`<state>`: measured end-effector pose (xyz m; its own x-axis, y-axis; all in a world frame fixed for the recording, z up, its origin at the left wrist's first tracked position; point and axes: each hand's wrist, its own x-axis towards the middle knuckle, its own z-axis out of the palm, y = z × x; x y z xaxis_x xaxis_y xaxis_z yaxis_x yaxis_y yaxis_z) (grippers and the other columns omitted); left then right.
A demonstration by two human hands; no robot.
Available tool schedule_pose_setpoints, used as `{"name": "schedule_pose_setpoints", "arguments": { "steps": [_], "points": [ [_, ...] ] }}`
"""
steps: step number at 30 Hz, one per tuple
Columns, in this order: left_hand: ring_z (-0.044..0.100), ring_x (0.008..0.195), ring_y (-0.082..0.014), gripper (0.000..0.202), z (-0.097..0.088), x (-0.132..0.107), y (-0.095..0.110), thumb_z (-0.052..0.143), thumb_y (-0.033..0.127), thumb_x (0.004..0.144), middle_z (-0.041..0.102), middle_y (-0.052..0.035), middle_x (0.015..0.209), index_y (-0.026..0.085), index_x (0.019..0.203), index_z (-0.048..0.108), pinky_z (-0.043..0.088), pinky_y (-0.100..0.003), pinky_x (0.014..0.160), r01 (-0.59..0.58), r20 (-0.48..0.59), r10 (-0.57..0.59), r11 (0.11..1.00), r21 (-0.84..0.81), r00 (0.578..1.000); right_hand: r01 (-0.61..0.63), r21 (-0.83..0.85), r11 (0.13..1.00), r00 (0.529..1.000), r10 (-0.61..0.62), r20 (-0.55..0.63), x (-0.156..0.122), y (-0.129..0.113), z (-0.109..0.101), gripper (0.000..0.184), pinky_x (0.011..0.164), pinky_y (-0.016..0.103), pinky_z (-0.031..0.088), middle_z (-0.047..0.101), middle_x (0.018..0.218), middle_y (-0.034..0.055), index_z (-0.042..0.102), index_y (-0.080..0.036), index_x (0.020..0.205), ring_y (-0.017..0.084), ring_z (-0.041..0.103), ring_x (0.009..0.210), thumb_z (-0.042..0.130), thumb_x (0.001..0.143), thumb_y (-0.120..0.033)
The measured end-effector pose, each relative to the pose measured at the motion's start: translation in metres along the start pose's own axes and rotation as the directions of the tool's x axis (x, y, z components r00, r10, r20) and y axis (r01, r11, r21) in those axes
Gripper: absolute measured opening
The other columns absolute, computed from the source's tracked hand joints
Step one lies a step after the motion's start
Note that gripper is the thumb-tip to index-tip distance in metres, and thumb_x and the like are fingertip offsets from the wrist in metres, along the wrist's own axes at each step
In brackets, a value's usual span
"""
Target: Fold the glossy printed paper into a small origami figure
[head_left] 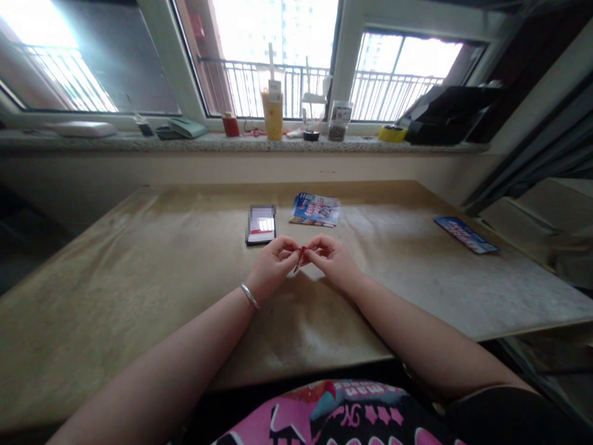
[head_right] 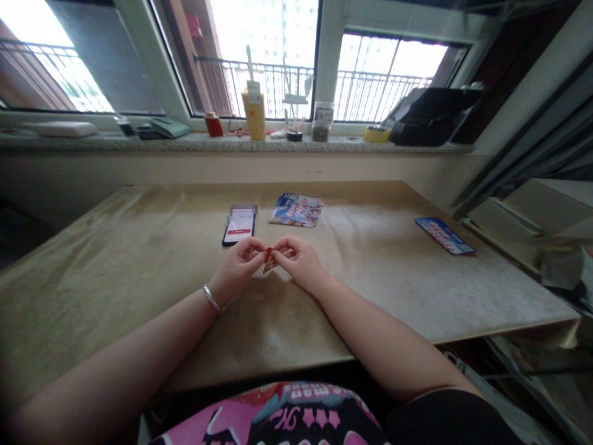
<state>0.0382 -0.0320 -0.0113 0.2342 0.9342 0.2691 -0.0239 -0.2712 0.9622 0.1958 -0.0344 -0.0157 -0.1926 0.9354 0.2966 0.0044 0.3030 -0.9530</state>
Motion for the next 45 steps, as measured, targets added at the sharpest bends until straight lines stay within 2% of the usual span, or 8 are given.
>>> {"name": "schedule_pose_setpoints", "arguments": {
  "steps": [7, 12, 21, 30, 37, 42, 45],
  "points": [
    [0.054, 0.052, -0.0092, 0.018, 0.002, -0.001, 0.005, 0.061, 0.032, 0.072, 0.056, 0.0036, 0.059, 0.017, 0.076, 0.052, 0.042, -0.019, 0.048, -0.007, 0.001, 0.007, 1.000, 0.002, 1.000, 0.116, -0.114, 0.987, 0.993, -0.120, -0.025, -0.003, -0.003, 0.001, 0.017, 0.062, 0.029, 0.055, 0.061, 0.073, 0.0000, 0.057, -0.020, 0.077, 0.013, 0.062, 0.065, 0.065, 0.076, -0.035],
    [0.047, 0.046, -0.0070, 0.013, 0.002, -0.002, 0.006, 0.059, 0.023, 0.068, 0.049, 0.0064, 0.053, 0.018, 0.073, 0.048, 0.033, -0.016, 0.043, 0.046, 0.018, -0.047, 0.998, 0.033, 0.999, 0.147, -0.130, 0.981, 0.989, -0.146, 0.014, -0.004, -0.005, 0.002, 0.005, 0.064, 0.028, 0.054, 0.062, 0.073, 0.0002, 0.058, -0.019, 0.075, 0.013, 0.062, 0.066, 0.060, 0.076, -0.024],
    [0.048, 0.056, -0.0073, 0.008, 0.001, -0.006, 0.010, 0.054, 0.022, 0.073, 0.049, 0.0041, 0.062, 0.016, 0.075, 0.048, 0.038, -0.017, 0.050, -0.091, 0.074, 0.082, 0.989, 0.120, 0.994, 0.213, -0.232, 0.949, 0.976, -0.217, 0.008, -0.005, -0.005, 0.005, 0.004, 0.062, 0.023, 0.052, 0.059, 0.073, -0.0021, 0.056, -0.019, 0.074, 0.010, 0.058, 0.068, 0.059, 0.073, -0.022],
    [0.053, 0.057, -0.0071, 0.010, 0.003, -0.004, 0.009, 0.055, 0.022, 0.072, 0.050, 0.0046, 0.066, 0.016, 0.074, 0.047, 0.041, -0.016, 0.050, -0.064, 0.088, 0.053, 0.990, 0.127, 0.995, 0.296, -0.394, 0.870, 0.947, -0.321, 0.003, -0.007, -0.004, 0.005, 0.005, 0.058, 0.020, 0.049, 0.056, 0.074, -0.0026, 0.053, -0.019, 0.072, 0.009, 0.056, 0.067, 0.057, 0.075, -0.016],
    [0.054, 0.054, -0.0067, 0.013, 0.001, -0.003, 0.008, 0.053, 0.028, 0.080, 0.050, 0.0051, 0.064, 0.016, 0.076, 0.046, 0.046, -0.018, 0.051, -0.087, 0.127, 0.080, 0.995, 0.052, 0.989, 0.261, -0.313, 0.913, 0.963, -0.270, 0.014, -0.004, -0.001, 0.004, 0.004, 0.063, 0.023, 0.052, 0.057, 0.075, -0.0021, 0.056, -0.020, 0.075, 0.009, 0.058, 0.066, 0.056, 0.078, -0.021],
    [0.055, 0.054, -0.0074, 0.012, -0.002, 0.001, -0.002, 0.055, 0.024, 0.078, 0.050, 0.0046, 0.068, 0.017, 0.080, 0.045, 0.045, -0.018, 0.049, -0.071, 0.107, 0.063, 0.995, 0.075, 0.992, 0.120, -0.166, 0.979, 0.992, -0.122, -0.003, -0.001, 0.003, 0.005, 0.007, 0.059, 0.025, 0.053, 0.058, 0.074, -0.0017, 0.054, -0.019, 0.079, 0.010, 0.061, 0.060, 0.058, 0.077, -0.025],
    [0.058, 0.059, -0.0086, 0.016, -0.003, 0.003, -0.008, 0.057, 0.019, 0.074, 0.054, 0.0038, 0.071, 0.017, 0.085, 0.045, 0.047, -0.019, 0.053, -0.028, 0.099, 0.023, 0.998, 0.049, 0.995, 0.048, -0.127, 0.991, 0.999, -0.050, -0.011, 0.001, 0.008, 0.004, 0.013, 0.056, 0.025, 0.052, 0.059, 0.071, -0.0016, 0.054, -0.019, 0.084, 0.012, 0.061, 0.060, 0.061, 0.076, -0.028]
  ]
}}
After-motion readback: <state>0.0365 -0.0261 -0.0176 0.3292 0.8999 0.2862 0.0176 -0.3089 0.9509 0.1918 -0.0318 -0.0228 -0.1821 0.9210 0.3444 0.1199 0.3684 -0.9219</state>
